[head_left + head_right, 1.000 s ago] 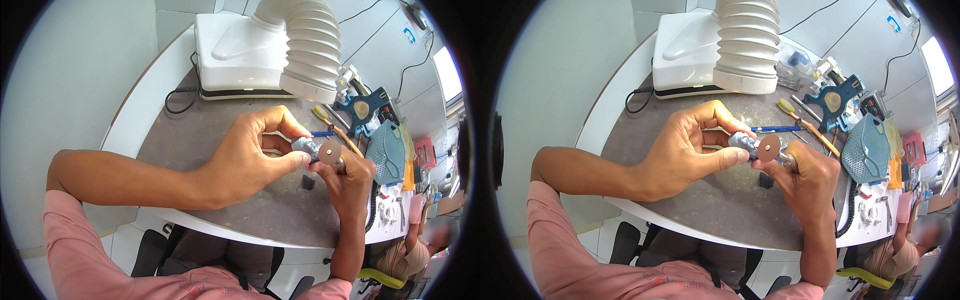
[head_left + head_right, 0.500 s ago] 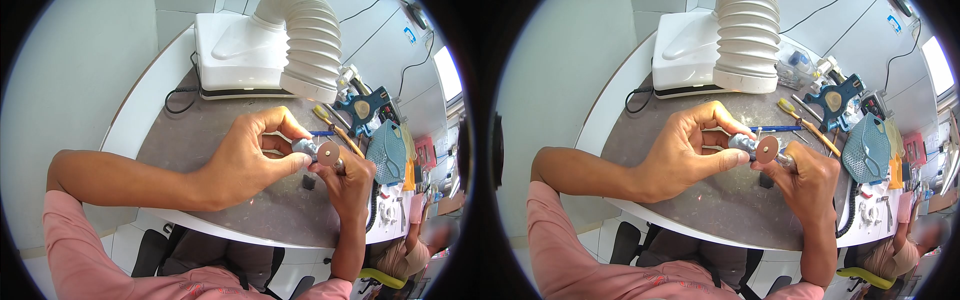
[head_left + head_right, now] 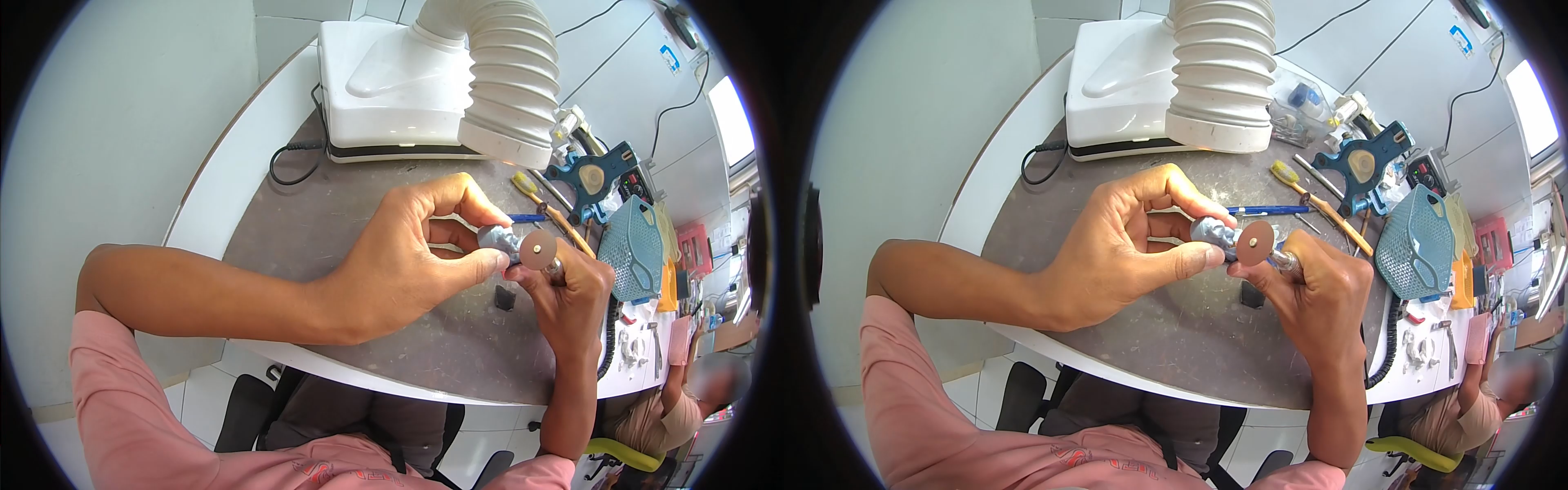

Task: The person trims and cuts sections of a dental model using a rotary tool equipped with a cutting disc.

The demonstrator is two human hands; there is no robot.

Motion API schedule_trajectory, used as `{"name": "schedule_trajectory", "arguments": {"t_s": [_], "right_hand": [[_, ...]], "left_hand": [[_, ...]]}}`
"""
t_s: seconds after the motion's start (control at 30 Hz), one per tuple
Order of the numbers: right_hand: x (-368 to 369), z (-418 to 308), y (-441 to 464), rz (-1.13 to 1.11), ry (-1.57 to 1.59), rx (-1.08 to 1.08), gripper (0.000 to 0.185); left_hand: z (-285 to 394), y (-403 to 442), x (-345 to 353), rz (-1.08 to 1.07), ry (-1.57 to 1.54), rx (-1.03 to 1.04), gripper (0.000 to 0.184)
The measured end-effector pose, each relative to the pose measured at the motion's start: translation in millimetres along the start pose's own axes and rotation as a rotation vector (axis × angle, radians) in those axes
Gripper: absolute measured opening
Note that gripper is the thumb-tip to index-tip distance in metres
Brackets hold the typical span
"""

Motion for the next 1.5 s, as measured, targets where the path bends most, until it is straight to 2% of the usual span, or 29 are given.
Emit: {"name": "schedule_trajectory", "arguments": {"t_s": [1.5], "right_hand": [[0.0,0.8,0.2,0.006,0.012,0.018,0.042]], "left_hand": [[0.0,0.3,-0.1,-0.004,-0.005,-0.012,0.021]]}}
Point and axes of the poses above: each hand's wrist, its own y-axis towards the middle knuckle, its own x-axis out of the palm, z = x × y, the point moved 5 cm from there along y, towards the middle knuckle, and after that the axes turned 15 degrees about y, right-handed, at the moved point
